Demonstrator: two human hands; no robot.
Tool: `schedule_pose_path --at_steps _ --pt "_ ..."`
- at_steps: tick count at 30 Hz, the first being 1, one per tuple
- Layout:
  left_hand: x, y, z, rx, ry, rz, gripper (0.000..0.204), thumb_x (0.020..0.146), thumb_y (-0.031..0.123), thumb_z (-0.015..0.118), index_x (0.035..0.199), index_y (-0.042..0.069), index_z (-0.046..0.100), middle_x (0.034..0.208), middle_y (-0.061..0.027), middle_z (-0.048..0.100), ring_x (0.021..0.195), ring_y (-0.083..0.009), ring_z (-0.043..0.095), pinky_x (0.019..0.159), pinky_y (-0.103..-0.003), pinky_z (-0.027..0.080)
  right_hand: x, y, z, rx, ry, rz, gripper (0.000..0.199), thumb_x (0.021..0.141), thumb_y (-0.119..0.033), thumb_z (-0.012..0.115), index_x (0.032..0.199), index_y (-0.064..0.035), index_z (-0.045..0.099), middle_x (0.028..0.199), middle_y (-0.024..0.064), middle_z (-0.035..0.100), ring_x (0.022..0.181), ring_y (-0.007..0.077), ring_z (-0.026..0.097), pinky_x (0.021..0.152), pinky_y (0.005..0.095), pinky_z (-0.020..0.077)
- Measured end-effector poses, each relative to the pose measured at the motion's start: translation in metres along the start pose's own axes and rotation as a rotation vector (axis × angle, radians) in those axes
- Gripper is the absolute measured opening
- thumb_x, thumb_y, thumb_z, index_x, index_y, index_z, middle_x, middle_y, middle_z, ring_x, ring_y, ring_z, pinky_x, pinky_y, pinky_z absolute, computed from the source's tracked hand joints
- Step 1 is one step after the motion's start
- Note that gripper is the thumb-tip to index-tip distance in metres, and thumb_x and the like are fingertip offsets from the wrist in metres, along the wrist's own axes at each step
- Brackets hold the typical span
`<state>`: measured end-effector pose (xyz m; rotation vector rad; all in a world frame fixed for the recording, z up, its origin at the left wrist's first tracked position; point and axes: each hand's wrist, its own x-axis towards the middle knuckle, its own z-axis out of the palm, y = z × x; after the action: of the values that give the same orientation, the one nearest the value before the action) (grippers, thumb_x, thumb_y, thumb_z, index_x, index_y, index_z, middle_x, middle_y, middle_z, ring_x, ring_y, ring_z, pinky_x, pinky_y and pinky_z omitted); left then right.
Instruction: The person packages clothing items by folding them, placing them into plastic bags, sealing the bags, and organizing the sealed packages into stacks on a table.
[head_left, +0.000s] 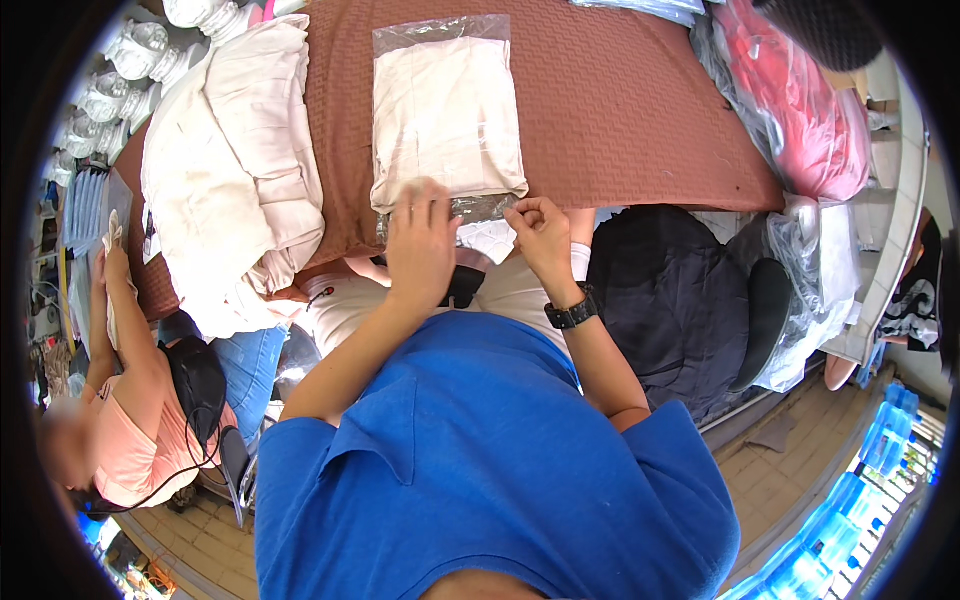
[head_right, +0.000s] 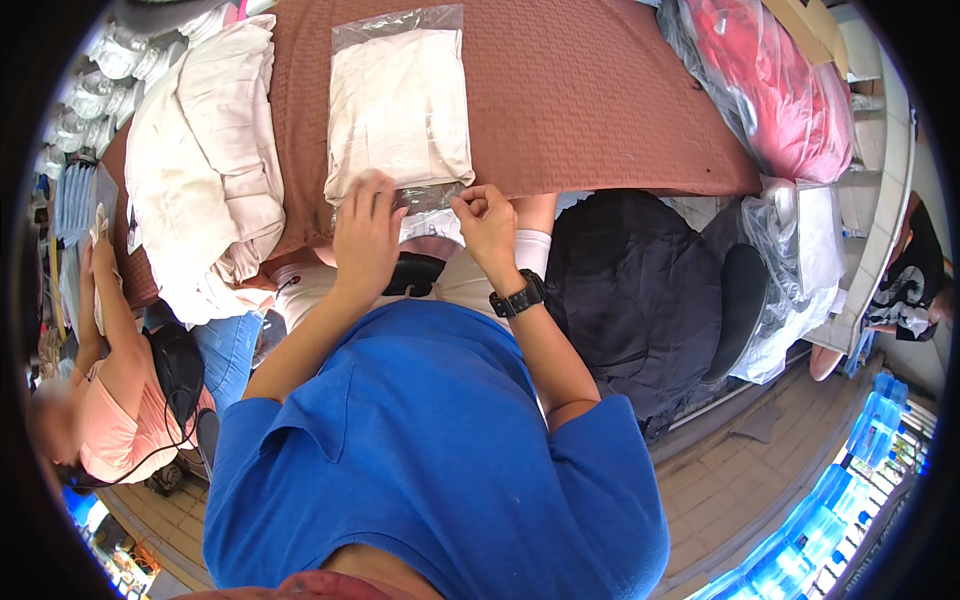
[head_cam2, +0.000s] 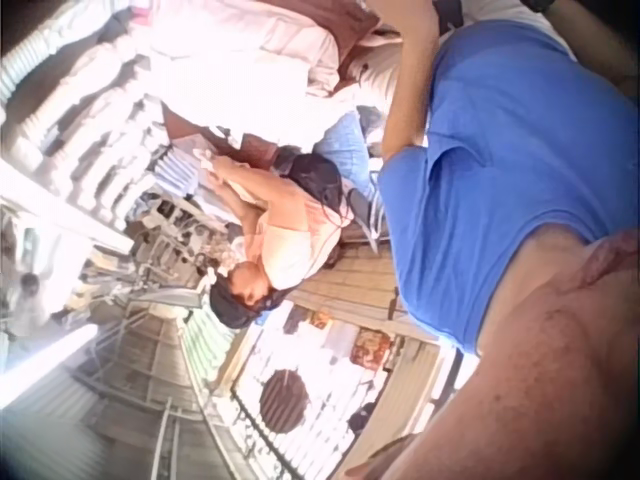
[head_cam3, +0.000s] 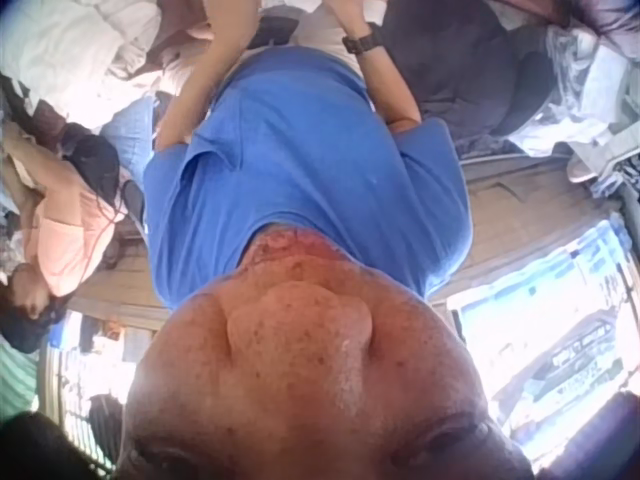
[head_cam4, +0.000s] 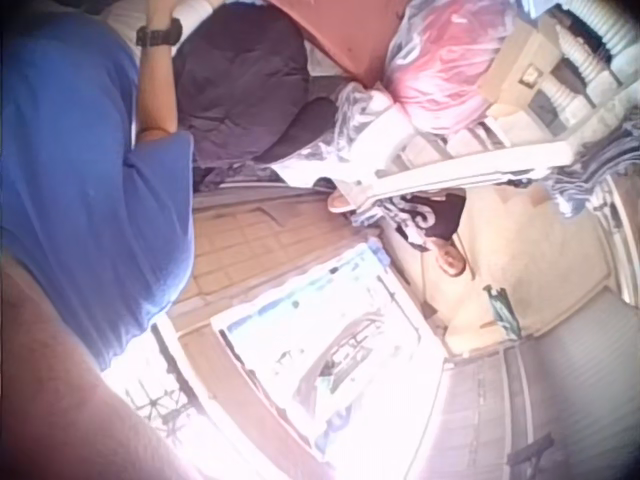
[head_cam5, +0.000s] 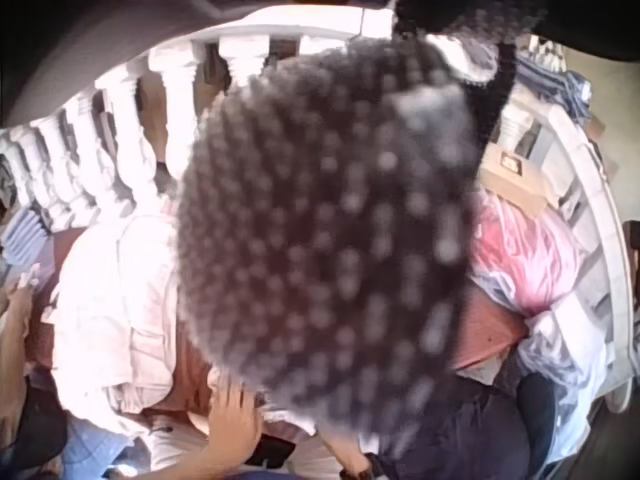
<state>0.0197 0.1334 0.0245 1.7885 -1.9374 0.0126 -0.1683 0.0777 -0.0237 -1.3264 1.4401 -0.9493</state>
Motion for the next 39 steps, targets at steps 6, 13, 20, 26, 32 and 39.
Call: schedule_pose_path --at_steps 6,13,20,26,32,39 --pt "0.034 0.009 0.019 -0.348 0.032 0.231 0.028 0.083 -0.001 0.066 0.111 0.001 0.065 0.108 -0.0111 0.063 0.099 -0.0312 0.061 0.085 -0.04 0.052 -0.006 -0.025 0.003 0.202 0.033 0.11 0.03 0.085 -0.009 0.078 0.107 0.0033 0.061 0.078 0.0085 0.068 0.056 0.0119 0.064 0.047 0.0249 0.047" --pt "0.075 0.005 0.031 -0.33 0.036 0.404 0.023 0.081 0.001 0.069 0.104 0.002 0.066 0.1 -0.0089 0.061 0.094 -0.0295 0.059 0.081 -0.04 0.051 -0.003 -0.024 -0.003 0.253 -0.01 0.196 0.043 0.083 -0.005 0.078 0.119 0.0051 0.058 0.079 0.0081 0.068 0.056 0.012 0.064 0.045 0.025 0.0462" --pt "0.076 0.013 0.039 -0.37 0.061 0.355 0.02 0.083 0.004 0.07 0.102 0.003 0.067 0.097 -0.007 0.06 0.09 -0.0278 0.059 0.079 -0.038 0.051 -0.002 -0.016 -0.006 0.153 -0.058 0.122 0.025 0.084 -0.005 0.079 0.103 0.0039 0.065 0.06 -0.0063 0.049 0.05 0.002 0.042 0.045 0.0198 0.0303" --pt "0.054 0.013 0.05 -0.418 0.042 0.419 0.03 0.081 -0.002 0.066 0.11 0.002 0.067 0.1 -0.0072 0.065 0.09 -0.0287 0.06 0.082 -0.038 0.052 -0.001 -0.005 -0.012 -0.05 -0.096 0.035 0.027 0.074 -0.011 0.087 0.091 -0.0002 0.068 0.057 -0.001 0.05 0.051 0.0073 0.043 0.048 0.0284 0.0359" --pt "0.024 0.014 0.023 -0.36 0.003 0.183 0.037 0.083 -0.001 0.066 0.119 0.003 0.064 0.121 -0.0099 0.062 0.114 -0.0313 0.056 0.095 -0.041 0.047 -0.012 -0.034 -0.034 -0.251 -0.103 -0.028 0.032 0.078 -0.008 0.082 0.103 -0.0032 0.063 0.073 0.0067 0.056 0.065 0.0178 0.057 0.059 0.0331 0.0452" --pt "0.017 0.015 0.038 -0.106 0.001 0.214 0.049 0.09 0.016 0.066 0.137 0.009 0.056 0.138 -0.0064 0.055 0.13 -0.031 0.047 0.11 -0.053 0.034 0.021 -0.043 -0.017 -0.508 -0.055 -0.692 0.018 0.083 0.002 0.067 0.101 -0.0006 0.064 0.099 0.0145 0.057 0.092 0.0361 0.059 0.08 0.0448 0.0492"
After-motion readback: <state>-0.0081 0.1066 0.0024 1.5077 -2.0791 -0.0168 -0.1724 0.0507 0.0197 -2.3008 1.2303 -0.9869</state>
